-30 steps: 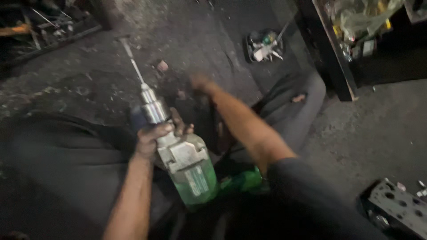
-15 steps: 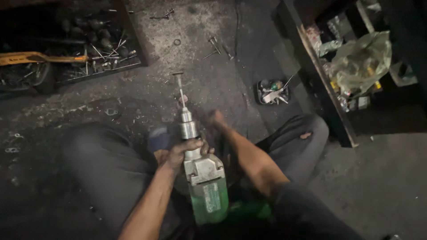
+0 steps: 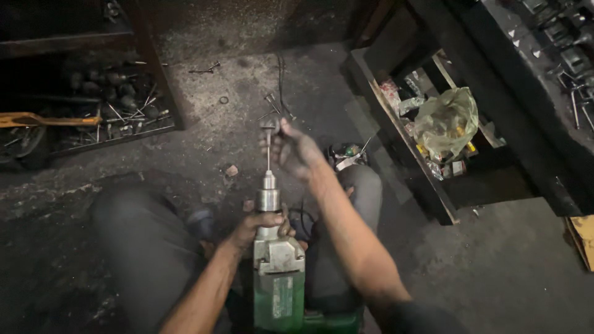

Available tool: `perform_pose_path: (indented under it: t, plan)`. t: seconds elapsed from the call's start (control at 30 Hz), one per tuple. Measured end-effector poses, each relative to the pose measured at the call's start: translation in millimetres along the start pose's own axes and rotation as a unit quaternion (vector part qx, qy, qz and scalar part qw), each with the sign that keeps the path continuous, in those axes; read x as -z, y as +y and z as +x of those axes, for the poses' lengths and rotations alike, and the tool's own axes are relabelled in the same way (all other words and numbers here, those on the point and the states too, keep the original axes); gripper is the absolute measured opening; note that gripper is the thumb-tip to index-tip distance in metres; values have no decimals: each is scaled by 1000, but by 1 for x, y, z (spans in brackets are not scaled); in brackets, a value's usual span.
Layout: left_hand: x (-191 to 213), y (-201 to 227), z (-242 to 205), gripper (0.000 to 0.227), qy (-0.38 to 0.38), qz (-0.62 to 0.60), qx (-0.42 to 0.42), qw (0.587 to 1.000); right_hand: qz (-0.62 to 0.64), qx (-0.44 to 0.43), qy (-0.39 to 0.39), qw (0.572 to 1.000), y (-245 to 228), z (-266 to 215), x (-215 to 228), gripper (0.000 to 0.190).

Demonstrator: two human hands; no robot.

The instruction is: The person sits on the floor and assembles a green electric drill. They insert a metal rod into the chuck, tighten it by hand, and then use a wrench to secure it further. The person repeats this process with different metal rods and attachments.

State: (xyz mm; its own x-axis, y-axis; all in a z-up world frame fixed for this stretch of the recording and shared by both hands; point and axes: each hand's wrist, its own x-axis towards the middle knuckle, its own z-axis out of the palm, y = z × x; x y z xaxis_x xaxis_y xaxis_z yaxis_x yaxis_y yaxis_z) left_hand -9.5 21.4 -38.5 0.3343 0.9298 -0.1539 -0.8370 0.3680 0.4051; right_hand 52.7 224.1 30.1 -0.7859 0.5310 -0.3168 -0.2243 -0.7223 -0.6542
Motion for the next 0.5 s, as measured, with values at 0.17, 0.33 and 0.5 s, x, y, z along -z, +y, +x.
perform_pose_path:
  t: [0.17, 0.33, 0.5]
  plan:
    - [16, 2, 5, 26, -107, -16, -13, 994, 109, 38, -117, 986, 21, -12, -12, 47]
    - [34, -2, 12, 26, -79, -78, 35, 993, 94, 39, -66, 993, 26, -6, -6, 41]
    - [37, 4, 22, 29, -60, 4, 8, 998, 54, 60, -67, 995, 22, -5, -4, 54]
